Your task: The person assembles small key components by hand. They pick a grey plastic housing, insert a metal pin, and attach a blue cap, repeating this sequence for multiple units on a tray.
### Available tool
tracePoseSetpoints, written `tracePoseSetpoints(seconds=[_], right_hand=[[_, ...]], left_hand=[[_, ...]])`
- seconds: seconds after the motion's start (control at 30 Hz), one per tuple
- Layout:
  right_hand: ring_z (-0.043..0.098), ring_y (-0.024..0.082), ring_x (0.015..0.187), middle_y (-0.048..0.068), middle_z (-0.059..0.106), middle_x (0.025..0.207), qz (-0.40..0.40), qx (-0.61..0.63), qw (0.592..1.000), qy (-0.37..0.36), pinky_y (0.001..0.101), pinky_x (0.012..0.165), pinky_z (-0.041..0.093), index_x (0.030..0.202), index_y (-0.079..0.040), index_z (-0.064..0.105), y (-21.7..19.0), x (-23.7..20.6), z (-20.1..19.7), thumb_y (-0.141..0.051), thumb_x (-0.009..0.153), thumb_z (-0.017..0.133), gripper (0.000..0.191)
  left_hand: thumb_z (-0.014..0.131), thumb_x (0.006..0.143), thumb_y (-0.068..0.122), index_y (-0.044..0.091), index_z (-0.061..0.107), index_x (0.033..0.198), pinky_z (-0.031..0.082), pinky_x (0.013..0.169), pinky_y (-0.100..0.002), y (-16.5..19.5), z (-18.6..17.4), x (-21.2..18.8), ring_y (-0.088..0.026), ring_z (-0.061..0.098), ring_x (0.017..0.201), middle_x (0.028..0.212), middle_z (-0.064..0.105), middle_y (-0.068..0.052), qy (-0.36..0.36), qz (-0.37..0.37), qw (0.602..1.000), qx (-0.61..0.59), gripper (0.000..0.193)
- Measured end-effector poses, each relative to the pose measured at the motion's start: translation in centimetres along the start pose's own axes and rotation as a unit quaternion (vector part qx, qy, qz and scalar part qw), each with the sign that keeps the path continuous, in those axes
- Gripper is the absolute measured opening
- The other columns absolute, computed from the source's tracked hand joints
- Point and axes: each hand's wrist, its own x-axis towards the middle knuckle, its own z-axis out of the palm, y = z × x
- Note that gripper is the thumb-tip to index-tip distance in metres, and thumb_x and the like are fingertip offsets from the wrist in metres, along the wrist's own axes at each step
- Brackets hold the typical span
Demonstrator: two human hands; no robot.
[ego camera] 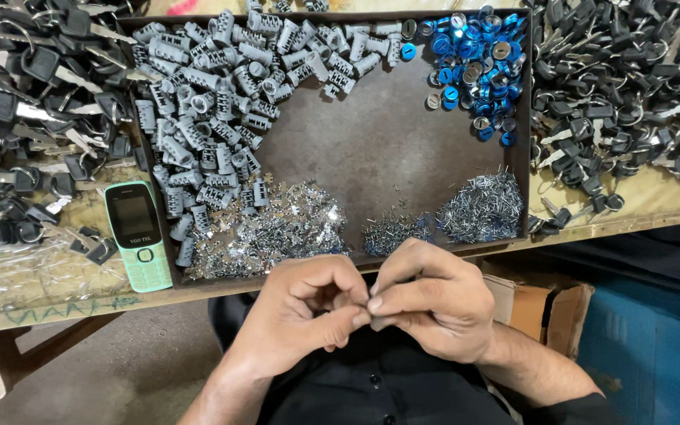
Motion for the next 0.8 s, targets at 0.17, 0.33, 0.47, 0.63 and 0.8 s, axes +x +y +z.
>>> tracePoseSetpoints(seconds=[0.17, 0.33, 0.47, 0.63, 0.8], right_hand=[[0.067, 0.017, 0.086, 0.005, 0.068, 0.099, -0.031, -0.037, 0.999, 0.024, 0.0307, 0.075, 0.054, 0.101, -0.008, 0.072, 0.5, -0.8, 0.2, -0.011, 0.083, 0.085, 0.022], [0.067, 0.019, 0.086, 0.005, 0.067, 0.1, -0.076, -0.093, 0.99, 0.074, 0.032, 0.077, 0.057, 0.101, -0.007, 0.069, 1.1, -1.3, 0.7, -0.01, 0.088, 0.084, 0.021], [0.067, 0.019, 0.086, 0.007, 0.066, 0.098, -0.088, -0.108, 0.988, 0.068, 0.0319, 0.075, 0.057, 0.101, -0.006, 0.068, 1.1, -0.5, 0.6, -0.015, 0.087, 0.084, 0.023], [0.065, 0.025, 0.087, 0.008, 0.066, 0.094, -0.006, -0.336, 0.941, 0.041, 0.0352, 0.074, 0.053, 0.098, -0.006, 0.069, 1.7, 2.4, -2.9, -0.019, 0.074, 0.087, 0.033], [0.06, 0.024, 0.083, 0.002, 0.064, 0.088, 0.083, -0.497, 0.863, 0.023, 0.0393, 0.077, 0.039, 0.095, -0.01, 0.075, 2.9, 3.6, -5.0, -0.011, 0.082, 0.086, 0.017]], left_hand=[[0.073, 0.095, 0.011, 0.0, 0.069, 0.094, 0.047, 0.051, -0.019, -0.1, 0.4, 0.5, -0.005, 0.06, 0.061, 0.08, 0.066, -0.002, 0.002, -0.049, 0.999, -0.012, 0.012], [0.072, 0.096, 0.01, 0.0, 0.068, 0.095, 0.049, 0.052, -0.021, -0.2, 1.3, 0.9, -0.006, 0.062, 0.063, 0.08, 0.066, -0.003, 0.034, -0.043, 0.998, -0.025, 0.011], [0.068, 0.098, 0.006, 0.0, 0.065, 0.097, 0.047, 0.059, -0.021, 0.2, 1.6, 0.9, -0.005, 0.057, 0.068, 0.084, 0.06, -0.001, 0.02, -0.001, 1.0, -0.018, 0.007], [0.061, 0.097, 0.005, 0.003, 0.058, 0.095, 0.039, 0.064, -0.021, 0.5, 2.0, 1.0, -0.005, 0.046, 0.074, 0.088, 0.053, 0.002, 0.124, 0.127, 0.961, 0.21, 0.004], [0.056, 0.099, 0.01, 0.005, 0.055, 0.096, 0.036, 0.059, -0.022, 0.8, 1.2, 1.5, -0.005, 0.041, 0.068, 0.081, 0.046, 0.002, 0.157, 0.103, 0.966, 0.179, 0.006]])
